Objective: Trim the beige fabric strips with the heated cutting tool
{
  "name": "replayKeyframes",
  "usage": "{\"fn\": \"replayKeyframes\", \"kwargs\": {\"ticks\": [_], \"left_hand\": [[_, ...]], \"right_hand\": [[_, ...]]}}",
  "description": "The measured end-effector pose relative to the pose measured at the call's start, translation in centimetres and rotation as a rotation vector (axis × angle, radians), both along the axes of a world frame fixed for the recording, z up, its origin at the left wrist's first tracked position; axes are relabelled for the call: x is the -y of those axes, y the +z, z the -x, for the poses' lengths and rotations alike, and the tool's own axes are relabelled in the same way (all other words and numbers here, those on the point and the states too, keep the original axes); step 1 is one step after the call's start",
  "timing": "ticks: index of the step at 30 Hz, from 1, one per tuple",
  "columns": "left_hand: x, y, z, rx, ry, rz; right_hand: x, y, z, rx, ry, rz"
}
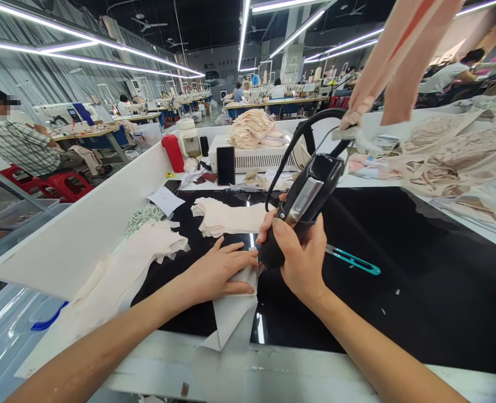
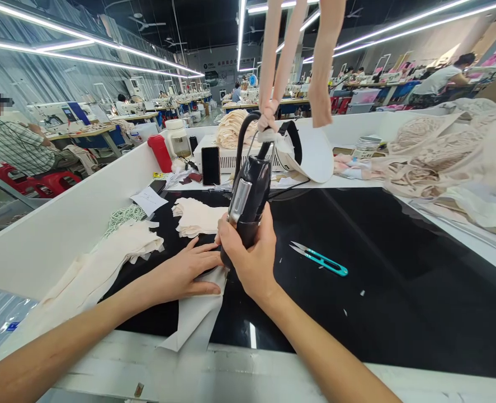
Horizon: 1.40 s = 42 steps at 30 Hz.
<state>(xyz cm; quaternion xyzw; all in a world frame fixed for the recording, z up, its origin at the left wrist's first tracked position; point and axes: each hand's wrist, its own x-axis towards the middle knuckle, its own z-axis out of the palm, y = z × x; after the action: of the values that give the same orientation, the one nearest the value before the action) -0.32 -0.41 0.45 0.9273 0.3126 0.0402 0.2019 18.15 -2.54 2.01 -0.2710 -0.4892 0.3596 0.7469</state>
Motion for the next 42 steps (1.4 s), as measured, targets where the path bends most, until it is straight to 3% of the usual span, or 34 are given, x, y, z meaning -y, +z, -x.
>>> {"fn": "replayKeyframes", "kwargs": {"ticks": [15,32,37,42], "left_hand": [[0.1,1.5,-0.5,-0.065,-0.007,0.013],[-0.1,0.6,-0.2,-0.029,-0.032,-0.049],[2.4,0.5,1.1,0.126,0.054,-0.289],[6.6,-0.3,1.2,-0.009,0.025,-0.372]], "right_hand": [[1.4,0.4,0.1,-0.045,0.033,0.02],[1.5,0.3,0.0,-0.022,0.045,0.012],[1.2,1.2,-1.0,-0.044,-0.025,0.006],[1.0,1.3,-1.3,-0.025,-0.037,0.007]]}}
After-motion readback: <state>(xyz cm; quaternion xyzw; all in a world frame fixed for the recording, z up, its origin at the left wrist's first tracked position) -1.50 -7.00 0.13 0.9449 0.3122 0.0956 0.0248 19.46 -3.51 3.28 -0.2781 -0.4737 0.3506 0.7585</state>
